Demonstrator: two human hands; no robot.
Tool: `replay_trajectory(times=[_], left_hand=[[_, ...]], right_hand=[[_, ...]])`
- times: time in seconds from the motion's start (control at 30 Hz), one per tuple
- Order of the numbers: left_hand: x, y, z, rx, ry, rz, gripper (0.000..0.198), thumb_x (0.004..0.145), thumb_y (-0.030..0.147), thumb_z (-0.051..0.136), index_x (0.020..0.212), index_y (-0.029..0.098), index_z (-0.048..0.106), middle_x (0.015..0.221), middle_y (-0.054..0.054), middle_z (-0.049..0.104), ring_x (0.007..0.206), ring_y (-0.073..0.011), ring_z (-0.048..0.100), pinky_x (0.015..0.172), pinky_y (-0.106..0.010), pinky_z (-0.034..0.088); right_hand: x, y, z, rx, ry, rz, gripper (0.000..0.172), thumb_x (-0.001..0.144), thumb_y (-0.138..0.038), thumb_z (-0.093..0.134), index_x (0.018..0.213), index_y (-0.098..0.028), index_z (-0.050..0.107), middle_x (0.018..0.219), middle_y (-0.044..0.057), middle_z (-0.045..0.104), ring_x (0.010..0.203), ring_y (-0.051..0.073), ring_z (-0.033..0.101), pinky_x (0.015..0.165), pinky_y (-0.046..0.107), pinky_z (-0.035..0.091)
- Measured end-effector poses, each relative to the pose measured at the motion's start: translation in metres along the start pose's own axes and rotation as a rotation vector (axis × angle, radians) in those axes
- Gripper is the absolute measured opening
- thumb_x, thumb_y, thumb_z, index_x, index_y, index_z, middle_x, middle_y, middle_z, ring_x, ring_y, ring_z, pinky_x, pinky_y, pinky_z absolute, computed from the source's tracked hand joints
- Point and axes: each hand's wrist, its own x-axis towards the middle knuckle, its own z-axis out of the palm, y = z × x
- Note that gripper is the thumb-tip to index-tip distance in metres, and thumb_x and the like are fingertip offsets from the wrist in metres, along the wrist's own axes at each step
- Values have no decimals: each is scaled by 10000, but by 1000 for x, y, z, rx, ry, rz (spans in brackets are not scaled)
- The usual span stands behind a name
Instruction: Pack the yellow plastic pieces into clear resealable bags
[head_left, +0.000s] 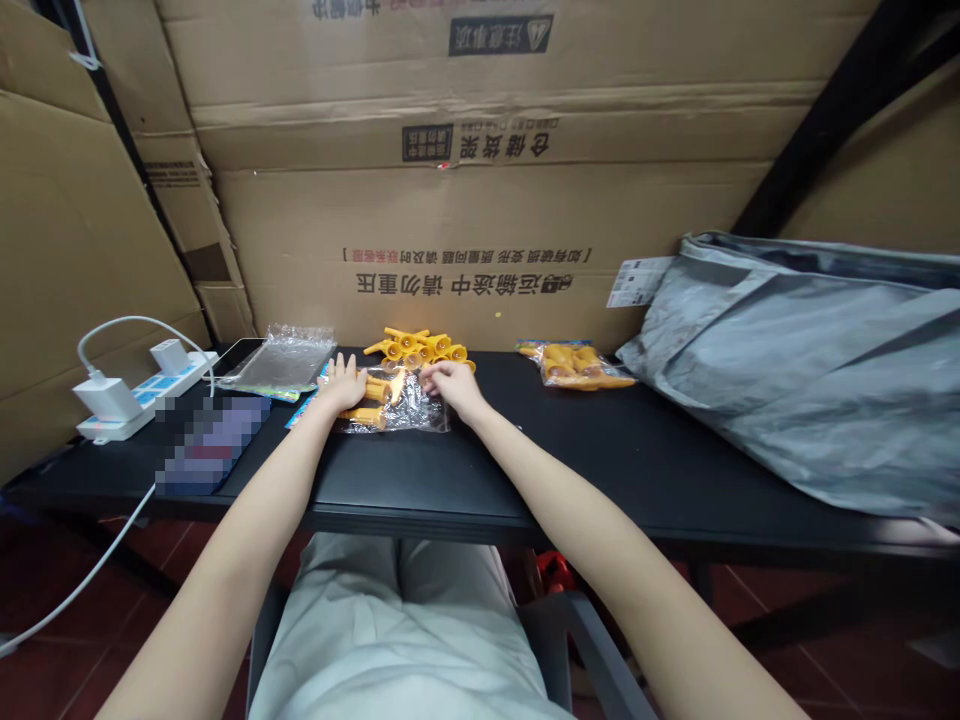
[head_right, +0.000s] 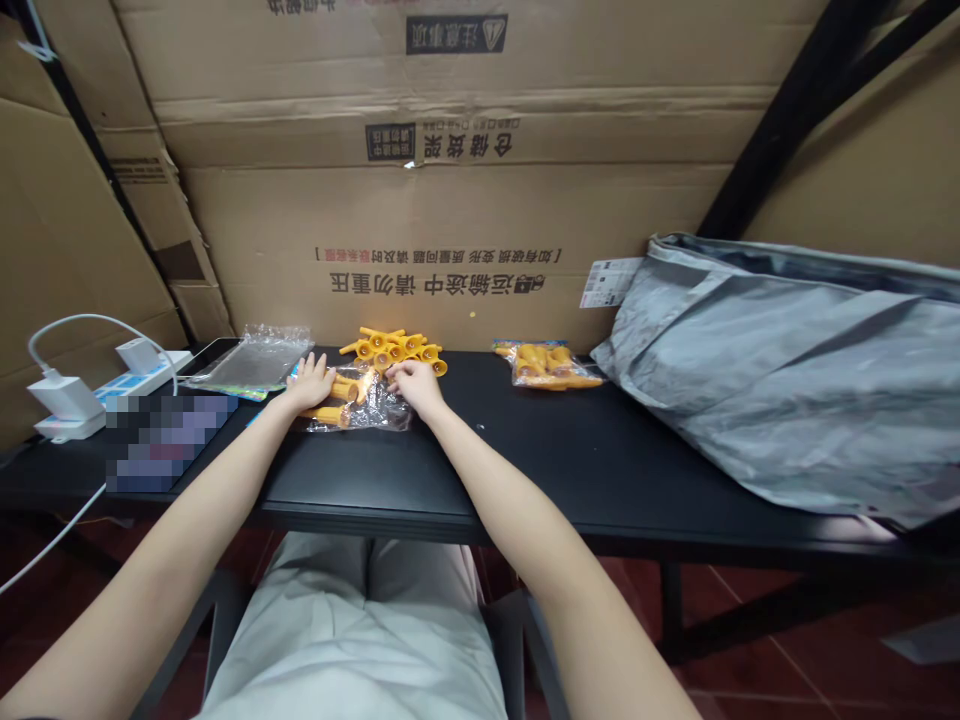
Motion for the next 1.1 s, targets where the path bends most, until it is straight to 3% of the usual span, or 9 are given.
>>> replay_trajectory(times=[0.1,0.17,0.23,0.33,0.47,0.63,0.93,1.1], left_hand=[[-2,2,-1,3,-12,-11,667,887,486,177,1490,202,167,1569,-83,38,1435,-271,-5,1124,-553,121],[-2,3,-2,6,-15,-11,670,889,480,174,1492,188,160,1569,-89,33,1436,-275,-2,1122,-556,124],[-3,4,-2,12,-17,-7,675,890,478,170,1493,174,155,1568,-95,29,1435,-280,-2,1120,-560,128],[-3,3,-3,12,-24,-11,672,890,482,167,1493,183,158,1569,-88,35,1435,-277,0,1123,-551,130],[-1,3,-2,27,-23,-15,679,890,486,160,1492,173,168,1568,-81,51,1434,-278,14,1127,-537,146],[0,2,0,75,-9,-14,677,891,489,150,1489,174,191,1567,-62,80,1432,-278,41,1125,-522,191],[2,1,1,84,5,-9,674,895,489,166,1487,169,198,1563,-70,98,1429,-278,57,1125,-519,201],[1,1,1,79,3,-2,684,891,489,160,1489,158,187,1565,-73,88,1429,-282,60,1126,-525,190]], right_hand=[[11,5,-29,-195,307,-132,281,757,-119,384,812,-136,660,885,82,689,756,174,622,739,294,494],[17,12,-47,-346,413,-189,322,753,-108,369,900,-134,653,980,111,668,882,197,606,830,322,465],[21,22,-59,-453,378,-214,396,739,-86,388,1061,-111,616,1134,140,616,946,195,591,888,331,441],[27,38,-64,-613,200,-193,513,741,-82,432,1244,-121,523,1334,144,499,1138,214,515,943,352,414],[29,47,-60,-752,8,-132,511,770,-80,443,1266,-197,487,1363,96,484,1232,229,453,962,405,399],[26,41,-59,-860,65,-89,300,811,-256,540,1104,-199,513,1179,118,554,1099,283,528,889,465,424],[25,41,-61,-868,250,-60,237,814,-232,541,1031,-159,482,1132,148,478,941,249,570,808,360,444],[22,33,-60,-909,201,-3,261,814,-269,566,1042,-146,537,1177,151,473,989,253,577,833,352,455]])
